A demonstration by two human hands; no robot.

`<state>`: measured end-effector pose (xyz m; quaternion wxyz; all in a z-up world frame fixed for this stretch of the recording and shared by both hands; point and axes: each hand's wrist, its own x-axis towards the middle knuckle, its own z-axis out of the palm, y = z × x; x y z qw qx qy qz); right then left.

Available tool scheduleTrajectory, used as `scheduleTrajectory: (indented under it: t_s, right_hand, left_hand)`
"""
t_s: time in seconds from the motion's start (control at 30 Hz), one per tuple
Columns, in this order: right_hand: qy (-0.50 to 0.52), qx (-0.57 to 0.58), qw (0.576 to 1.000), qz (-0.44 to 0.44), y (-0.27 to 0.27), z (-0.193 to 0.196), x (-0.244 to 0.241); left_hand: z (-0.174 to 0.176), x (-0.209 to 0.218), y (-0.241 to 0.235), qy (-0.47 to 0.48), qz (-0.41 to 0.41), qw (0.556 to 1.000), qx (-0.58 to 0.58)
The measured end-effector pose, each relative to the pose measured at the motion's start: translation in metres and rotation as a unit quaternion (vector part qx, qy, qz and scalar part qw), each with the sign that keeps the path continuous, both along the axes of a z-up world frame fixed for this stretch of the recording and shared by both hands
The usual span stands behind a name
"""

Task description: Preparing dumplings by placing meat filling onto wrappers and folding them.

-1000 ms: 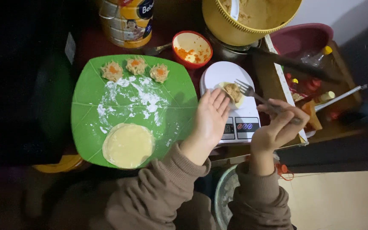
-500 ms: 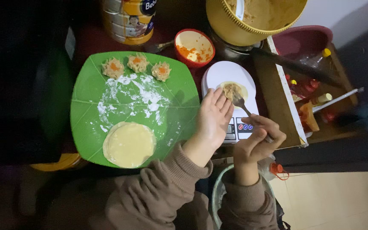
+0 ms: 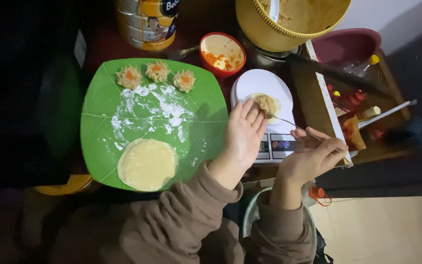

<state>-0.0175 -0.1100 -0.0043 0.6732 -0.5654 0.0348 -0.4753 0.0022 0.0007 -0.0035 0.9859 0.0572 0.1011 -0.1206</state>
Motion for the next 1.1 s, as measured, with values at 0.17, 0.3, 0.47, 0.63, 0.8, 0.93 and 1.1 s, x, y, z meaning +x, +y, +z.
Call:
scheduleTrajectory:
  t_s: [0.17, 0.3, 0.47, 0.63, 0.8, 0.93, 1.1]
  right_hand:
    - [-0.007, 0.063, 0.998, -0.002, -0.011, -0.004, 0.008]
    - [-0.007, 0.073, 0.997, -0.010, -0.004, 0.016, -0.002]
    - [-0.004, 0.096, 0.995, -0.013, -0.008, 0.024, -0.002]
    - [0.004, 0.128, 0.992, -0.024, -0.009, 0.040, -0.003]
    - [-0.048, 0.150, 0.987, 0.003, -0.021, 0.057, 0.004]
    - [-0.142, 0.069, 0.987, 0.020, -0.034, 0.087, 0.036]
    - [-0.161, -0.072, 0.982, 0.066, -0.031, 0.117, 0.124]
  left_hand:
    - [-0.004, 0.004, -0.003, -0.001, -0.001, 1.000, -0.008]
    - [-0.006, 0.004, -0.003, 0.005, -0.007, 1.000, -0.001]
    - [-0.006, 0.004, -0.004, -0.002, -0.009, 1.000, 0.007]
    - [0.000, 0.001, 0.000, 0.037, 0.004, 0.999, 0.021]
    - [0.015, -0.025, 0.005, 0.029, 0.014, 0.998, 0.046]
    - [0.016, -0.062, 0.011, -0.007, 0.020, 0.997, 0.075]
    - [0.041, -0.117, 0.056, -0.141, 0.008, 0.983, 0.121]
